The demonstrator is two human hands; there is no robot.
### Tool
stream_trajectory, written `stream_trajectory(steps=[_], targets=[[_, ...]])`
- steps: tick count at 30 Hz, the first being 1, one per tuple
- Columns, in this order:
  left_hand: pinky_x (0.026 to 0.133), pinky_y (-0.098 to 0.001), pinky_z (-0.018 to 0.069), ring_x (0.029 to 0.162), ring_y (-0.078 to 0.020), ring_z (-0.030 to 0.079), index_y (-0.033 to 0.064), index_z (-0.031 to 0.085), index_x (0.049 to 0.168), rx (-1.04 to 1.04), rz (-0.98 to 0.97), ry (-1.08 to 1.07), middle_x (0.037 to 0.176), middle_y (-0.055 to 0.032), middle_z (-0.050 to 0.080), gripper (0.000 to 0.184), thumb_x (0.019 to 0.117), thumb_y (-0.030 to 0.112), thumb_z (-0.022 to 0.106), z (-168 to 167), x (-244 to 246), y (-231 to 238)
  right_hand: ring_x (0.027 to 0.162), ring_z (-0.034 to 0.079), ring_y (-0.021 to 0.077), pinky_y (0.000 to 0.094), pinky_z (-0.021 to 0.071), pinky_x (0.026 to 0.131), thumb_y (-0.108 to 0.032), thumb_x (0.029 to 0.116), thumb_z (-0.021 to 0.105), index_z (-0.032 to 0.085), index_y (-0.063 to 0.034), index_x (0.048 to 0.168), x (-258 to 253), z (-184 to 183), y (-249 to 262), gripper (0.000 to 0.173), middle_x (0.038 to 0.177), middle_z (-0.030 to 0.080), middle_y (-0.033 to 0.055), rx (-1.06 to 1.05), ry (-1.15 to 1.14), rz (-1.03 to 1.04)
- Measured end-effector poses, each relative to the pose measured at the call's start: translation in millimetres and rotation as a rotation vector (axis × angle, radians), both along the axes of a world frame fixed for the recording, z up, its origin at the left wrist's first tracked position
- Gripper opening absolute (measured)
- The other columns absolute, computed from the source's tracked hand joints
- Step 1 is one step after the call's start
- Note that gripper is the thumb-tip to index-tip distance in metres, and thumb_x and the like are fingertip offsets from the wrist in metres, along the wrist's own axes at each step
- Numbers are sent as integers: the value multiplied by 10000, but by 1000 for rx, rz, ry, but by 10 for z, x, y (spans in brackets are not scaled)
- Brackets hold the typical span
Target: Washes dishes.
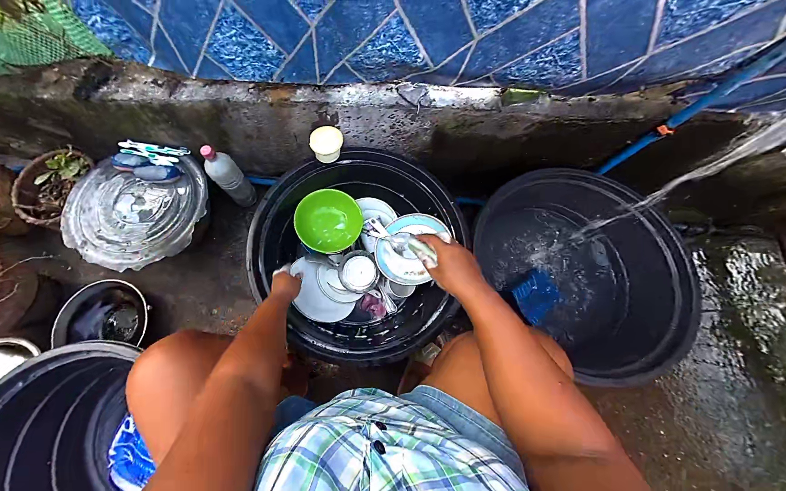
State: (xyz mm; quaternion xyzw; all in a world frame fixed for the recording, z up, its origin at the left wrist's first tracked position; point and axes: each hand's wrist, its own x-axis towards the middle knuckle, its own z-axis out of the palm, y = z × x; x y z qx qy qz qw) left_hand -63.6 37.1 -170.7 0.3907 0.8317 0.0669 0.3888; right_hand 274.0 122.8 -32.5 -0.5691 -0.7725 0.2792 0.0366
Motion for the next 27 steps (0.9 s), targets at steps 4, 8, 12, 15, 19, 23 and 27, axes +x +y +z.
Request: stream_trajectory(steps=[4,8,12,15,19,23,27], targets=[[1115,-564,423,1365,-463,479,-55,432,1491,-162,49,128,1499,-343,418,624,1023,333,574,15,276,39,1189,630,481,669,496,981,-101,979,655,595,-116,1426,43,-75,70,451,1330,625,279,-89,-48,44],[1071,-579,454,1335,-438,518,-62,559,1359,-311,28,178,1444,-315,496,530,1024,349,558,48,270,201,1190,631,472,660,496,989,-114,989,650,595,-109,1428,4,-100,121,442,1339,620,273,-123,-66,70],[1049,-581,473,1330,-440,519,-67,568,1337,-341,42,194,1440,-315,496,511,1012,328,577,-82,213,319,1156,644,471,657,511,961,-107,980,659,591,-123,1428,-69,-131,155,454,1320,626,267,-161,-99,88],[1041,-575,481,1333,-439,514,-71,569,1325,-357,41,212,1444,-316,485,489,999,293,595,-159,185,388,1138,656,460,655,519,946,-114,982,661,608,-126,1412,-110,-172,161,433,1301,640,259,-161,-105,99],[1039,-593,471,1332,-460,508,-104,578,1282,-357,52,202,1414,-328,508,475,1001,278,599,-140,178,464,1165,648,453,640,510,976,-126,1000,639,602,-126,1417,-162,-169,162,419,1293,648,258,-194,-123,137],[1052,-637,434,1341,-488,485,-128,610,1233,-430,-24,201,1403,-350,512,463,1028,284,562,-113,156,569,1168,639,463,636,504,986,-101,991,645,598,-115,1422,-168,-179,151,434,1305,636,264,-213,-114,156],[1054,-654,419,1343,-495,479,-124,623,1221,-488,-125,202,1397,-347,520,450,1020,275,568,-97,145,624,1154,650,457,637,508,980,-77,977,654,614,-99,1406,-146,-180,117,432,1293,645,263,-194,-78,161]])
